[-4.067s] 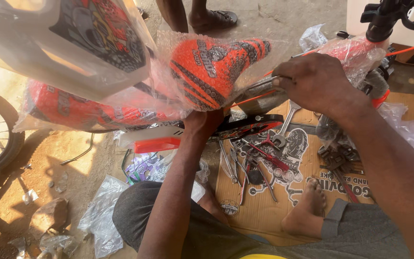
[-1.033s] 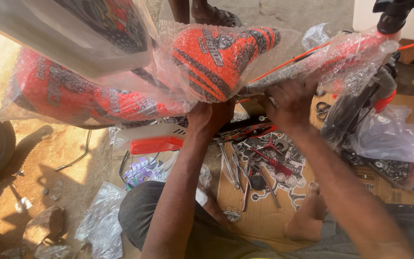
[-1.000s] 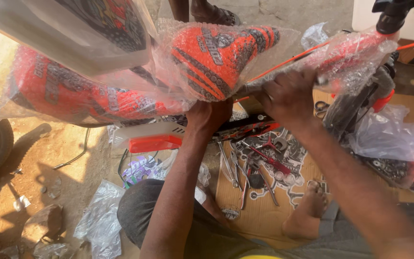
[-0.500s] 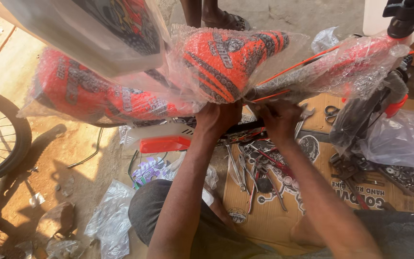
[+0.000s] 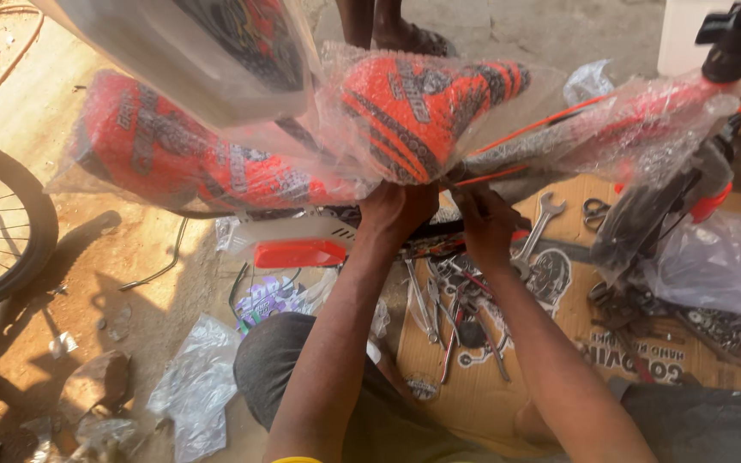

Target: The person assembles a red bicycle by removing bubble wrap from the frame and seat, then attaching the front wheel and tightening the axle nuts. They also adjust the handlebars and install a white front basket.

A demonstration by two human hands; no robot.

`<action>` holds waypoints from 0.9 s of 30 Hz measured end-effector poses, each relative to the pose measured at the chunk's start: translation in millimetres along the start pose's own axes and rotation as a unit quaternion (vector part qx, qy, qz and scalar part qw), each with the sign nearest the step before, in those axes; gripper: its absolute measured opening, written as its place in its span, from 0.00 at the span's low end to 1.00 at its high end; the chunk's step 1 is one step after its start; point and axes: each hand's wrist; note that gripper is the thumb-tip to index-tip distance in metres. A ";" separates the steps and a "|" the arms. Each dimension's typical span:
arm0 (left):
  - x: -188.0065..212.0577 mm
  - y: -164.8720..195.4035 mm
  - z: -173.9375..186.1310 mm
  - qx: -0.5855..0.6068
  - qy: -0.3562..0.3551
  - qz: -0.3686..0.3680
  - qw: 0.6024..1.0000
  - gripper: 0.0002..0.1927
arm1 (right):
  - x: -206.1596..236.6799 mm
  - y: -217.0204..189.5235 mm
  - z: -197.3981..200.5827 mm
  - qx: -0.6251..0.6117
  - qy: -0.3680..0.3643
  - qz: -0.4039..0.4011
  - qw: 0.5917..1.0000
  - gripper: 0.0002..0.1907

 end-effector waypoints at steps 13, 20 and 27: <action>-4.7 -3.9 -11.2 -0.054 0.062 -0.040 0.996 0.21 | -58.5 -68.4 49.1 0.511 0.077 0.531 0.672 0.08; -1.1 -2.2 -4.1 0.015 0.112 -0.001 0.994 0.17 | 2.7 8.0 -17.5 -0.180 0.004 0.014 0.984 0.12; -1.0 -2.2 -9.9 0.043 0.066 -0.042 0.996 0.17 | -27.3 6.6 40.3 0.345 0.072 0.345 0.870 0.08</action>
Point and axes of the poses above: each hand's wrist, its own x-axis away from the middle knuckle, its own z-axis out of the back of the hand, y = z × x, and after that the axes turned 11 degrees about -z, right-handed
